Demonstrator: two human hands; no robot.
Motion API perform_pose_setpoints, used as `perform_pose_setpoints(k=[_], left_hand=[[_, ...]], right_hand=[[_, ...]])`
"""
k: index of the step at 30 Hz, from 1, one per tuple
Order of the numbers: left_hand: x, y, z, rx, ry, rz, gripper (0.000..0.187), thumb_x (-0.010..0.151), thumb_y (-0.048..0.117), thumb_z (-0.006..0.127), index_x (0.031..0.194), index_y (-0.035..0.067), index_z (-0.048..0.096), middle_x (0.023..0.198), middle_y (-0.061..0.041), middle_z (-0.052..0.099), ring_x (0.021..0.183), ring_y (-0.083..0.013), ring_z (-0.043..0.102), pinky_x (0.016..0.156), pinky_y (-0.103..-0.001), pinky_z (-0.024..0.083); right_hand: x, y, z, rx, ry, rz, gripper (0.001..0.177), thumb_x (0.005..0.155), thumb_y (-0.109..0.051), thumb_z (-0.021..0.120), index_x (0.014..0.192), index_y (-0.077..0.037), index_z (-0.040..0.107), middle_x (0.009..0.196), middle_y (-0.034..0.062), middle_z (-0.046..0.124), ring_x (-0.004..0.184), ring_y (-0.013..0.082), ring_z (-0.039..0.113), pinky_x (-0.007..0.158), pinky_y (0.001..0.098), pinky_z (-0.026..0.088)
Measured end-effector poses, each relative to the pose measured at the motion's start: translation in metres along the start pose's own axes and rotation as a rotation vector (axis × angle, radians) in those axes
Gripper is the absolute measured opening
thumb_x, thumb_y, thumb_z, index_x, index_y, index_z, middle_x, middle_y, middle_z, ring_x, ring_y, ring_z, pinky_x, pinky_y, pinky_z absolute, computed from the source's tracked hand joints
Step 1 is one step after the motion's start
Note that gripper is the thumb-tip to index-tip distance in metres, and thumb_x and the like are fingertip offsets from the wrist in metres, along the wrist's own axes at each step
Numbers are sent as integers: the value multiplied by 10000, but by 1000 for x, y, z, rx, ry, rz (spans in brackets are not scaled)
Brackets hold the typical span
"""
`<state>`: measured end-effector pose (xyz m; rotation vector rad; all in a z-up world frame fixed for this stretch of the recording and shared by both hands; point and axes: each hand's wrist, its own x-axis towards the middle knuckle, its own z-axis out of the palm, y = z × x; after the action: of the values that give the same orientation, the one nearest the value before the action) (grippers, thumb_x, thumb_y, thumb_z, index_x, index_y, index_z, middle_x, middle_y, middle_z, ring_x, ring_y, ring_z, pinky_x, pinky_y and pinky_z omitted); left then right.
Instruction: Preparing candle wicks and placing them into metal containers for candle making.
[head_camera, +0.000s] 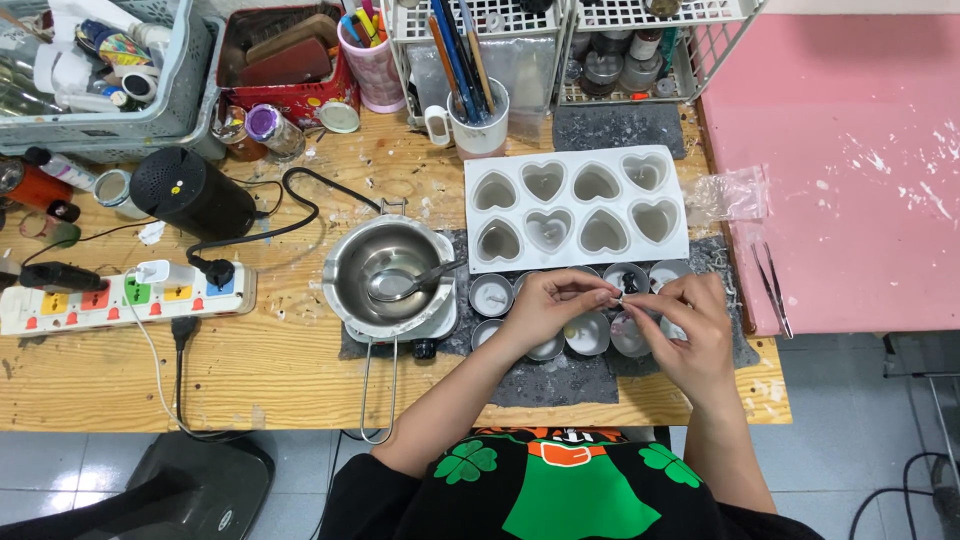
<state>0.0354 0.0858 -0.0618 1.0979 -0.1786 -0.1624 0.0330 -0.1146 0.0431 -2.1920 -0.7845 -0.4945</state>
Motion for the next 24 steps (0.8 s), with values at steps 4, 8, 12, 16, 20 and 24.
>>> perform_pose_setpoints(k=[4, 8, 12, 16, 20, 24], left_hand=[[-1, -3, 2, 56, 46, -18, 206, 996, 42, 689, 1177, -54, 719, 1137, -137, 759, 1050, -178, 742, 947, -292, 598], [-2, -9, 5, 45, 93, 80, 200, 993, 27, 693, 1169, -64, 720, 1131, -136, 763, 1039, -166, 743, 953, -293, 600], [-4, -5, 7, 72, 119, 106, 202, 1000, 28, 687, 1177, -63, 719, 1133, -135, 761, 1034, -150, 736, 950, -285, 595], [-4, -4, 7, 106, 112, 95, 199, 1008, 40, 682, 1183, -49, 719, 1124, -133, 766, 1034, -147, 738, 948, -283, 598], [-4, 4, 8, 131, 98, 55, 230, 1014, 78, 667, 1217, -21, 710, 1144, -113, 762, 1035, -131, 732, 939, -272, 596], [-10, 46, 24, 444, 163, -39, 331, 981, 226, 683, 1255, 42, 708, 1176, -61, 759, 1067, -167, 733, 932, -320, 613]], right_hand=[[-2, 0, 2, -41, -5, -30, 247, 778, -59, 833, 1017, -110, 798, 853, 36, 592, 876, 230, 513, 796, 352, 394], [-3, 1, 6, -84, 6, -53, 230, 780, -78, 843, 1000, -126, 798, 838, 21, 586, 866, 222, 513, 788, 365, 357], [-1, -3, 7, -106, 15, -73, 217, 787, -92, 846, 995, -130, 796, 845, 20, 584, 878, 226, 522, 796, 371, 344], [0, -2, 6, -112, 9, -68, 220, 786, -95, 850, 997, -128, 796, 845, 14, 592, 871, 223, 518, 792, 368, 344], [2, -2, 6, -122, -7, -71, 220, 781, -89, 853, 990, -126, 793, 851, 15, 592, 875, 225, 517, 803, 371, 342], [3, 1, 5, -144, -28, -57, 226, 779, -90, 845, 996, -134, 802, 867, 12, 607, 886, 223, 508, 805, 371, 341]])
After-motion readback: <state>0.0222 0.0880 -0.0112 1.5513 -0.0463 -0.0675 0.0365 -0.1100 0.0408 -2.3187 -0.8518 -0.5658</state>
